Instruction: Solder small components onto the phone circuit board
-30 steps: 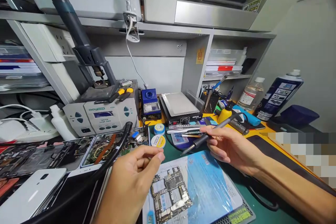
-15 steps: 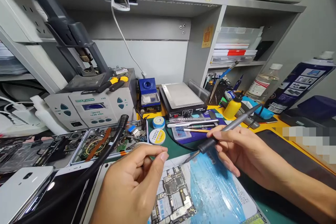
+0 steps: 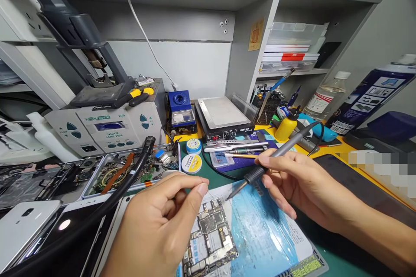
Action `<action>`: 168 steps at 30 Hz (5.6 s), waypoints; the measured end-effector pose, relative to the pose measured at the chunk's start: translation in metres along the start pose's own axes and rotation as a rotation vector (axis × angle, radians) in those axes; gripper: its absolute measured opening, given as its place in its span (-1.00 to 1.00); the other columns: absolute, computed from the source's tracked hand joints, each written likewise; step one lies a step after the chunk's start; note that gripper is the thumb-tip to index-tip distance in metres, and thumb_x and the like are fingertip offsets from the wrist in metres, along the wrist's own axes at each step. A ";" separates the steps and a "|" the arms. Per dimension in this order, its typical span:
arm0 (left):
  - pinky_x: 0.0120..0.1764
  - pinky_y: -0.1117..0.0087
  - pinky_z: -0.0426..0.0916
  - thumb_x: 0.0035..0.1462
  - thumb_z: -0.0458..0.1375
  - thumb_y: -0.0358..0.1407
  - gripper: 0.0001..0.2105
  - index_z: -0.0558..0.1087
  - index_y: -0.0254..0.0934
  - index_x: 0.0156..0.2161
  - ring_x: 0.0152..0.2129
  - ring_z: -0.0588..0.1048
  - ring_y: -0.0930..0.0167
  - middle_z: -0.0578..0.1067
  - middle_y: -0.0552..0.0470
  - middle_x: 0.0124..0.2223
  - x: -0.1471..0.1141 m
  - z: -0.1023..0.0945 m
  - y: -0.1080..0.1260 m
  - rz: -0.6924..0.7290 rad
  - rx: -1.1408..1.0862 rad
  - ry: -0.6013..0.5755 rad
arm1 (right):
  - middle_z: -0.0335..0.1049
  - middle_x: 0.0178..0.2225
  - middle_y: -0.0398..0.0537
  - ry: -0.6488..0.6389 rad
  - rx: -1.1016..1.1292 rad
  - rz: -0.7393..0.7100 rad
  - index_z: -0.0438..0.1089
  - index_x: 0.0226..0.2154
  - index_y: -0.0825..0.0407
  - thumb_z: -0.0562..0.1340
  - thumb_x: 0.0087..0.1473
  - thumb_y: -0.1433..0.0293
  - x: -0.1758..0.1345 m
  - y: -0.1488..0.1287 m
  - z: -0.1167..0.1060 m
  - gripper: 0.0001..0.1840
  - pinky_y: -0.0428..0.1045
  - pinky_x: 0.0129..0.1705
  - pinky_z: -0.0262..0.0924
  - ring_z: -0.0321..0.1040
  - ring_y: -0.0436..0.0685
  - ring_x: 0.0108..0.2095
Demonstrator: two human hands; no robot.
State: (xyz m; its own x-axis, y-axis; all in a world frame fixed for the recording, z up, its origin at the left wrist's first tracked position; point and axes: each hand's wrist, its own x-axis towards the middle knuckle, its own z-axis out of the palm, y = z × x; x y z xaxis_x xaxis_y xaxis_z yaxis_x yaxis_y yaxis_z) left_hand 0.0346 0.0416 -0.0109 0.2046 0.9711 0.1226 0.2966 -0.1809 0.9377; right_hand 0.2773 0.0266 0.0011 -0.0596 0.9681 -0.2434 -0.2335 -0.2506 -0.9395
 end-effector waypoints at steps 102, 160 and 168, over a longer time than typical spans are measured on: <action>-0.24 0.57 0.37 0.21 0.20 -0.31 -0.93 0.51 -0.09 -0.31 -0.30 0.53 0.51 0.57 0.22 -0.27 -0.002 0.009 -0.003 0.356 0.376 0.122 | 0.45 -0.58 -0.23 0.091 -0.262 -0.116 0.44 -0.37 -0.01 0.34 0.11 0.34 -0.008 0.011 0.006 -0.91 -0.21 -0.77 0.19 0.31 -0.04 -0.75; -0.22 0.58 0.35 0.21 0.19 -0.30 -0.94 0.50 -0.10 -0.30 -0.32 0.50 0.52 0.52 0.20 -0.30 -0.001 0.007 -0.004 0.382 0.379 0.099 | 0.43 -0.57 -0.20 0.074 -0.252 -0.118 0.45 -0.31 0.02 0.32 0.13 0.36 -0.007 0.013 0.002 -0.92 -0.18 -0.77 0.19 0.32 -0.01 -0.74; -0.22 0.61 0.34 0.22 0.18 -0.29 -0.94 0.50 -0.08 -0.29 -0.32 0.50 0.54 0.51 0.21 -0.30 -0.003 0.006 -0.005 0.396 0.394 0.104 | 0.42 -0.59 -0.23 0.064 -0.239 -0.111 0.43 -0.32 0.01 0.32 0.14 0.37 -0.007 0.014 0.001 -0.93 -0.19 -0.77 0.19 0.33 -0.01 -0.74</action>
State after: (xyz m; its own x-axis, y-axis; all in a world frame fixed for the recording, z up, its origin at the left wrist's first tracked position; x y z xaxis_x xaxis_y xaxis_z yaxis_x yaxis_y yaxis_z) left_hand 0.0386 0.0389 -0.0180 0.2840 0.8237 0.4908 0.5460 -0.5597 0.6234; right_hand 0.2734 0.0162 -0.0102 0.0167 0.9896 -0.1431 0.0006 -0.1432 -0.9897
